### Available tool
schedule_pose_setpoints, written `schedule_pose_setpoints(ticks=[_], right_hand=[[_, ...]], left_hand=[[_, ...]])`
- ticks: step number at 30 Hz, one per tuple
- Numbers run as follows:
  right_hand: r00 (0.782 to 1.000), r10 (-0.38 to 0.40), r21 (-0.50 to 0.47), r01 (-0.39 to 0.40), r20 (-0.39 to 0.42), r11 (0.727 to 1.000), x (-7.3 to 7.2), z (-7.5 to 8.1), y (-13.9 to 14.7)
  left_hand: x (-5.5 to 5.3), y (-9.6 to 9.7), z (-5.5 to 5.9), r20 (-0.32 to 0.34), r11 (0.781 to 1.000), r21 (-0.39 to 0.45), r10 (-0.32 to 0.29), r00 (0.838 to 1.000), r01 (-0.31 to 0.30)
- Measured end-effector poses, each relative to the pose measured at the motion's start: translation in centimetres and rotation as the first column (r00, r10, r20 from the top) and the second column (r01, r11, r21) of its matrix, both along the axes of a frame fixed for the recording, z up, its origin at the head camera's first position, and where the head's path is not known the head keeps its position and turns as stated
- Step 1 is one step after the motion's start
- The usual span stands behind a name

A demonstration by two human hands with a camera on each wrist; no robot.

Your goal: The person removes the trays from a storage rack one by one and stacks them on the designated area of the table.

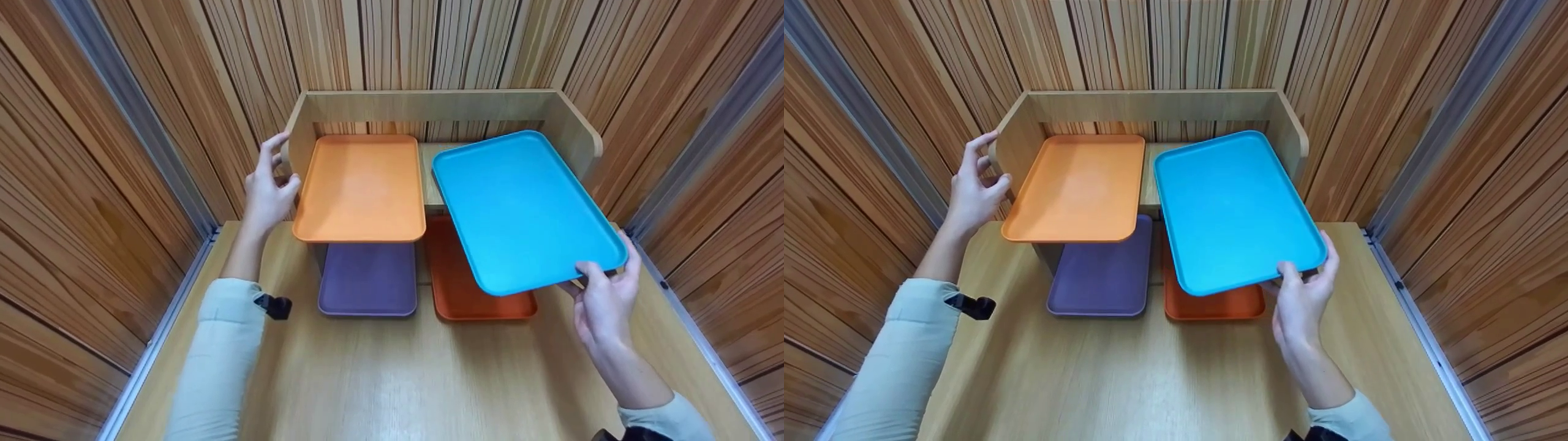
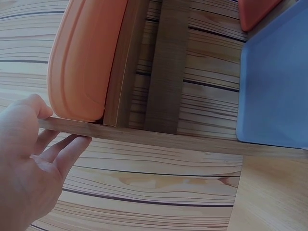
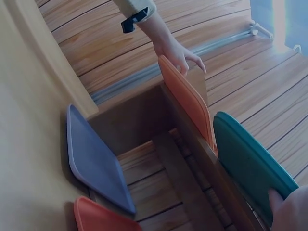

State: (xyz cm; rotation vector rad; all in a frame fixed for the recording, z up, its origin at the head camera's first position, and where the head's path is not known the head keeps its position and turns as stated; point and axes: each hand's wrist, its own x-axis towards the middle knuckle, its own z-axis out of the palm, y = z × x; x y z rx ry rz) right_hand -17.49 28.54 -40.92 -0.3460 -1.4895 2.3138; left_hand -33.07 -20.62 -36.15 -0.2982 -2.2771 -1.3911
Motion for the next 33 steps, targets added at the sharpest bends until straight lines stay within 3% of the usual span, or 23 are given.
schedule_pose_setpoints(ticks=[15,24,28,33], right_hand=[[0.997,-0.064,-0.012,0.064,-0.053,0.998,-0.1,0.1,3.6],[0.984,0.021,-0.001,-0.022,-0.178,1.0,-1.0,0.4,7.2],[0.958,0.104,0.02,-0.102,-0.269,0.995,-1.5,0.2,9.0],[0.899,0.22,0.06,-0.213,-0.378,0.975,-2.4,-0.3,11.2]], left_hand=[[0.0,0.5,-0.2,-0.016,1.0,-0.008,0.01,1.0,-0.011],[-0.1,0.3,-0.2,-0.013,1.0,-0.008,0.014,1.0,-0.014],[0.0,0.1,-0.2,-0.012,1.0,-0.007,0.017,1.0,-0.017],[0.0,0.1,-0.1,-0.012,1.0,-0.014,0.021,1.0,-0.021]])
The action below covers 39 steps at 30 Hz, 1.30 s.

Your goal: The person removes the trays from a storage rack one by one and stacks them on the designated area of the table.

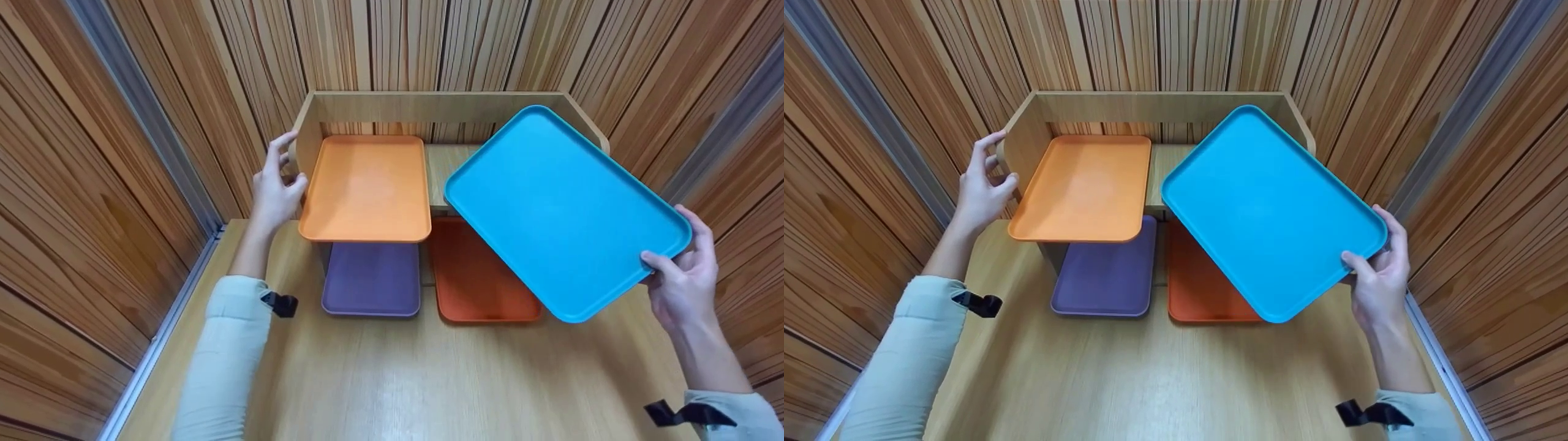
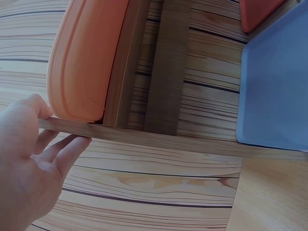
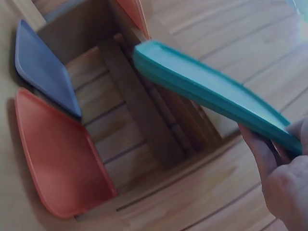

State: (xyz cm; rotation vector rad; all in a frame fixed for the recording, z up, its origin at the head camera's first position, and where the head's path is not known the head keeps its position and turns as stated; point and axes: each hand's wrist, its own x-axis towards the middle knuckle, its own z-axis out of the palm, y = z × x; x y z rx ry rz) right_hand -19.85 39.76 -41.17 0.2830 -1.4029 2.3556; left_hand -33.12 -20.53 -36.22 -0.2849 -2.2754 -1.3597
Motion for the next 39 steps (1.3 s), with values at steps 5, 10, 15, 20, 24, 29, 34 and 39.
schedule_pose_setpoints(ticks=[5,10,15,20,24,29,34,39], right_hand=[[0.995,0.081,0.065,-0.077,-0.06,0.995,-0.6,-0.6,1.7],[0.986,0.136,0.149,-0.12,-0.101,0.981,-0.9,-1.1,2.6],[0.979,0.176,0.25,-0.146,-0.103,0.957,-1.0,-1.4,2.9],[0.978,0.193,0.319,-0.158,-0.08,0.934,-1.1,-1.7,3.0],[0.976,0.207,0.359,-0.168,-0.073,0.918,-1.2,-1.8,2.9],[0.971,0.228,0.384,-0.185,-0.071,0.904,-1.1,-2.0,2.9],[0.967,0.247,0.404,-0.203,-0.06,0.892,-1.1,-2.2,2.8],[0.967,0.256,0.413,-0.23,-0.007,0.881,-1.0,-2.7,2.5]], left_hand=[[0.0,0.0,-0.1,0.009,1.0,0.012,-0.007,1.0,0.007],[-0.1,0.0,-0.3,-0.003,1.0,0.023,-0.021,1.0,0.021],[-0.1,0.0,-0.3,-0.012,0.999,0.037,-0.028,1.0,0.028],[0.0,0.0,-0.3,-0.001,0.999,0.028,-0.025,1.0,0.025],[0.0,0.0,-0.3,-0.007,0.999,0.024,-0.024,1.0,0.024],[-0.1,-0.1,-0.2,-0.011,1.0,0.017,-0.022,1.0,0.022],[0.0,-0.1,-0.1,-0.005,1.0,0.004,-0.014,1.0,0.014],[0.0,0.0,0.0,-0.007,1.0,0.005,-0.012,1.0,0.012]])
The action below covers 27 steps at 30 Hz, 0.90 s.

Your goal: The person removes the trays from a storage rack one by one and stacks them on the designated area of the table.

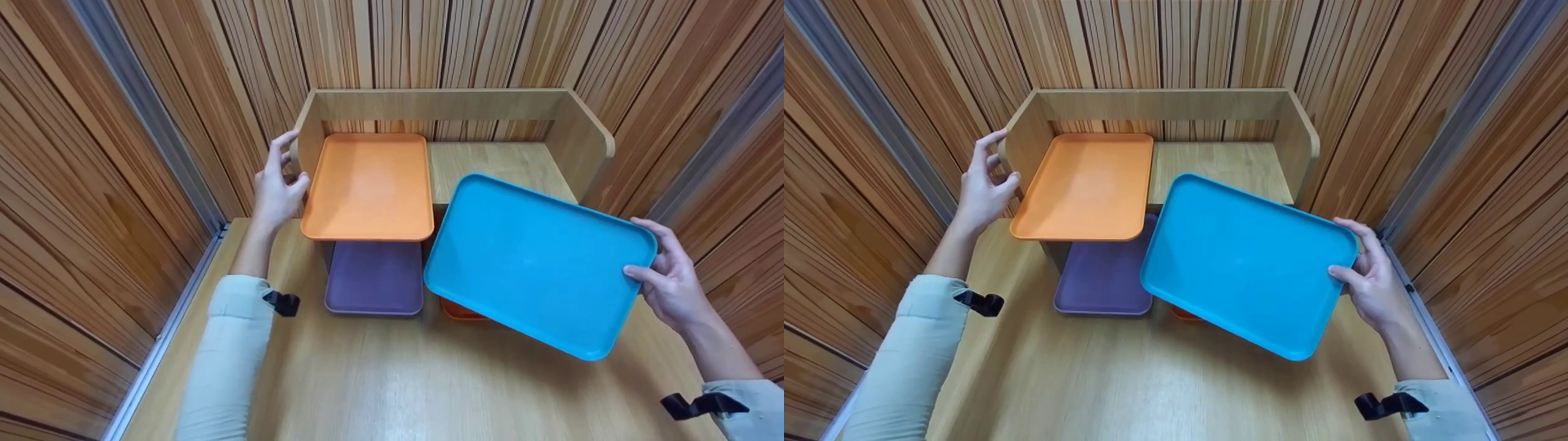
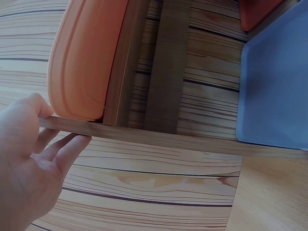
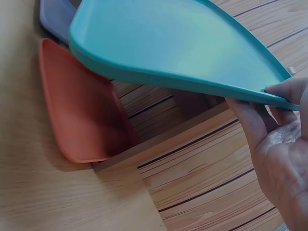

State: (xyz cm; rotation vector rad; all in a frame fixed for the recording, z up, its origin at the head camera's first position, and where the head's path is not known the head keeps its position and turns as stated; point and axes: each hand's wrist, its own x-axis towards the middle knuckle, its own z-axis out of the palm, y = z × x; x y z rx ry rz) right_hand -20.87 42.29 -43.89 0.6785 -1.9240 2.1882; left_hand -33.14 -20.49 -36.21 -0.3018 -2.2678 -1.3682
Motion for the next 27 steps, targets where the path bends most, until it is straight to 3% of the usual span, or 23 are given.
schedule_pose_setpoints(ticks=[10,16,23,27], right_hand=[[0.998,0.03,0.075,-0.034,0.062,0.997,-0.2,-1.1,-1.1],[0.987,0.145,0.058,-0.148,0.065,0.987,-0.6,-1.6,-1.7],[0.955,0.296,0.049,-0.296,0.022,0.954,-1.3,-2.7,-2.4],[0.958,0.284,0.057,-0.287,0.045,0.956,-1.2,-3.2,-3.1]], left_hand=[[0.0,0.0,0.0,-0.018,1.0,-0.009,0.0,1.0,0.0],[-0.1,-0.1,-0.1,-0.02,1.0,0.006,-0.016,1.0,0.016],[0.0,-0.2,0.1,-0.024,0.999,-0.036,0.012,1.0,-0.013],[0.0,-0.3,0.1,-0.016,0.999,-0.032,0.004,1.0,-0.005]])
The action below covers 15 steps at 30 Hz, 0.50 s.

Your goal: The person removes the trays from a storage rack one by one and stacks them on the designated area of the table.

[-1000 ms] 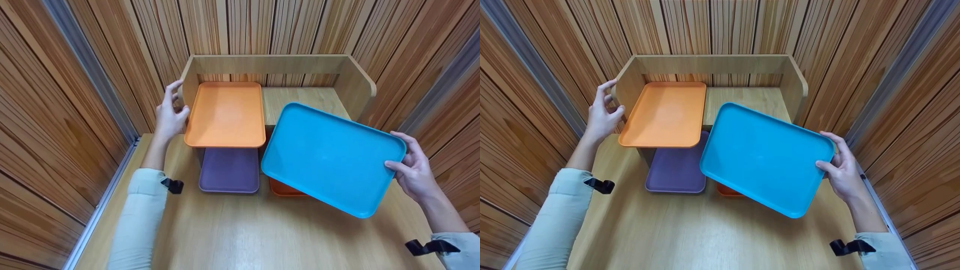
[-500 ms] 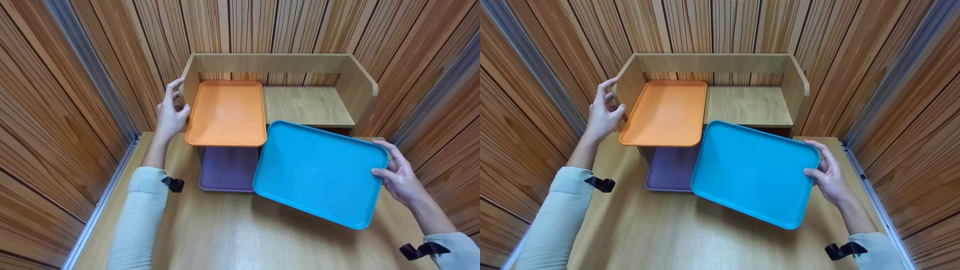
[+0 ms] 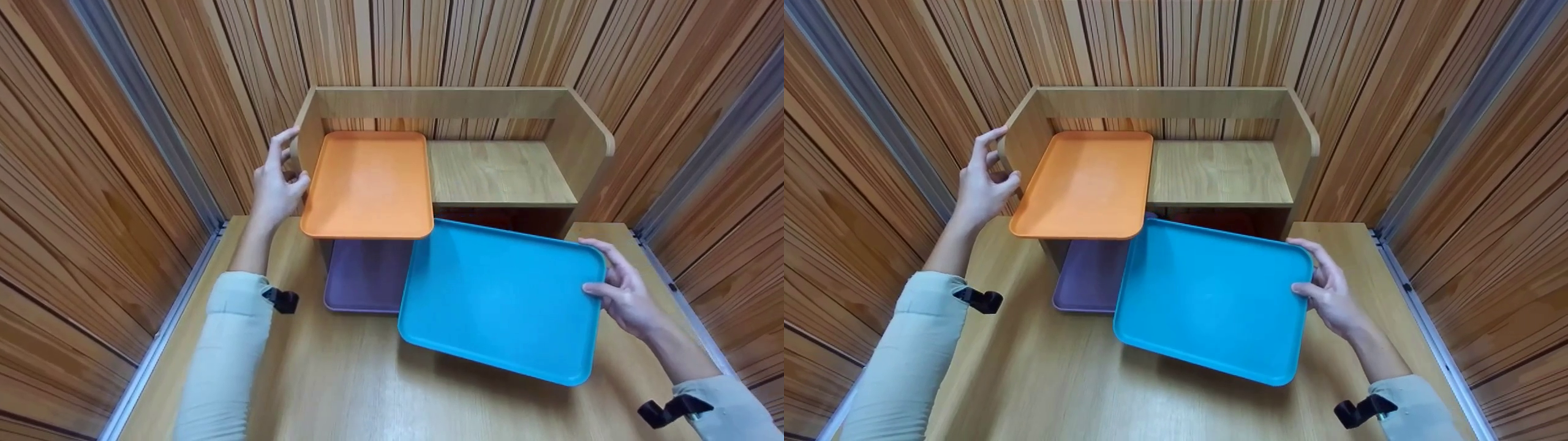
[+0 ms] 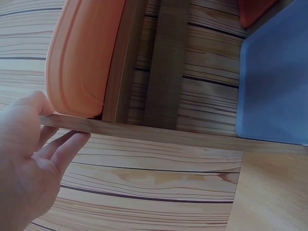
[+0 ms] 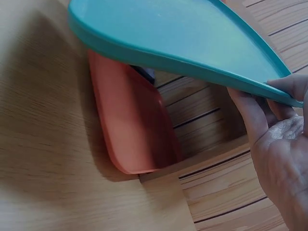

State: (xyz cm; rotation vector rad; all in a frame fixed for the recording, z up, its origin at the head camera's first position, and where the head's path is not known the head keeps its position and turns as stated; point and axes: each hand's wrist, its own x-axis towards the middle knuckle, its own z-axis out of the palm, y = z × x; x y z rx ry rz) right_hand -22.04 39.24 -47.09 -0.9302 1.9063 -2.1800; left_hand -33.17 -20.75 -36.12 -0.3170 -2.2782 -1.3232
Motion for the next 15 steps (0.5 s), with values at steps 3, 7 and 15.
schedule_pose_setpoints(ticks=[3,7,15], right_hand=[[1.0,-0.002,0.01,0.001,0.031,1.0,0.0,-0.5,-0.7],[0.998,0.018,0.04,-0.02,0.061,0.999,0.0,-1.1,-1.5],[0.989,0.086,0.085,-0.096,0.117,0.992,0.3,-2.8,-2.8]], left_hand=[[-0.1,-0.1,-0.1,0.014,1.0,0.017,-0.01,1.0,0.01],[-0.2,-0.1,-0.2,0.035,1.0,0.026,-0.011,0.999,0.01],[-0.2,-0.1,-0.1,0.043,0.999,0.037,-0.014,0.999,0.012]])
